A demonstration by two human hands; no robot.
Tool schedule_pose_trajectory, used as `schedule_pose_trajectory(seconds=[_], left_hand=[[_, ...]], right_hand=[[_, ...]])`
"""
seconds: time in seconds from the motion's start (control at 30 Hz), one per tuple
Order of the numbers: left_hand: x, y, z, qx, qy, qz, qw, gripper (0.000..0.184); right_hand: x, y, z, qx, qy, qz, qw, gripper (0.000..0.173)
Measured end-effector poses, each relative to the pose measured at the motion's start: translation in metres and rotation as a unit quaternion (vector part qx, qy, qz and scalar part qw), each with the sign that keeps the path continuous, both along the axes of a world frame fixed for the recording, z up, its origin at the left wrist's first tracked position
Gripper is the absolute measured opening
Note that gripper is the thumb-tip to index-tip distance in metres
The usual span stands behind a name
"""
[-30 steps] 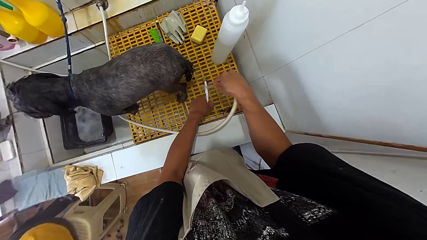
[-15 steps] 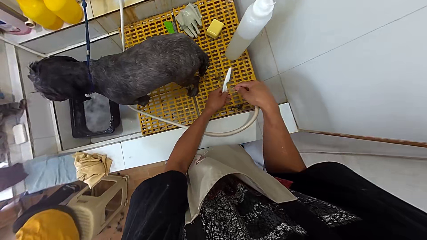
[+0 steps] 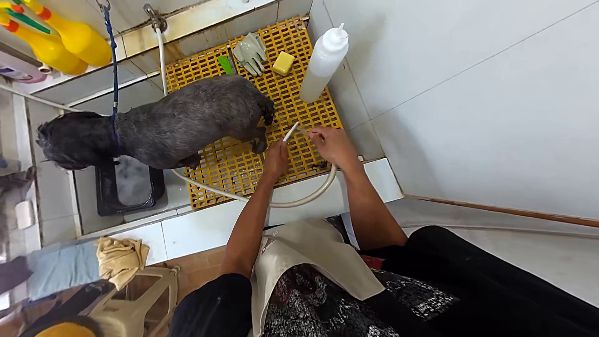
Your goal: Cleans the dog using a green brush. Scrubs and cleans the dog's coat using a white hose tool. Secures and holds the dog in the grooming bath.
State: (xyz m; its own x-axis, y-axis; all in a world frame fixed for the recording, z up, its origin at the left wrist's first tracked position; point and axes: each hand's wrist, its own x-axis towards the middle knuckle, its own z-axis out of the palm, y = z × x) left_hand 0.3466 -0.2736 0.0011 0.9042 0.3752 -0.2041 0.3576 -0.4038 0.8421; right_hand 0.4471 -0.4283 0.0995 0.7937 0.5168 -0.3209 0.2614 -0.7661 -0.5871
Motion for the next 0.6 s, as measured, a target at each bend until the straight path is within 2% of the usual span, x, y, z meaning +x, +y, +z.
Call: schedule_pose_trajectory(seconds=[0.17, 0.33, 0.47, 0.6], left_hand=[[0.002, 0.005, -0.002, -0.011, -0.065, 0.024, 0.998, 0.041], [0.001, 0.001, -0.003, -0.024, -0.114, 0.057, 0.992, 0.039], [0.001, -0.001, 0.004, -0.023, -0.099, 0.052, 0.993, 0.04], [0.004, 0.0, 0.004, -0.041, -0.118, 0.085, 0.988, 0.038]], right_hand=[[0.019, 0.014, -0.005, -0.014, 0.028, 0.045, 0.998, 0.032], [0.024, 0.016, 0.0, 0.032, 0.018, 0.041, 0.998, 0.031], [0.022, 0.022, 0.005, 0.015, 0.012, 0.025, 1.0, 0.031], [0.019, 0.029, 0.005, 0.006, -0.016, -0.005, 1.0, 0.03]])
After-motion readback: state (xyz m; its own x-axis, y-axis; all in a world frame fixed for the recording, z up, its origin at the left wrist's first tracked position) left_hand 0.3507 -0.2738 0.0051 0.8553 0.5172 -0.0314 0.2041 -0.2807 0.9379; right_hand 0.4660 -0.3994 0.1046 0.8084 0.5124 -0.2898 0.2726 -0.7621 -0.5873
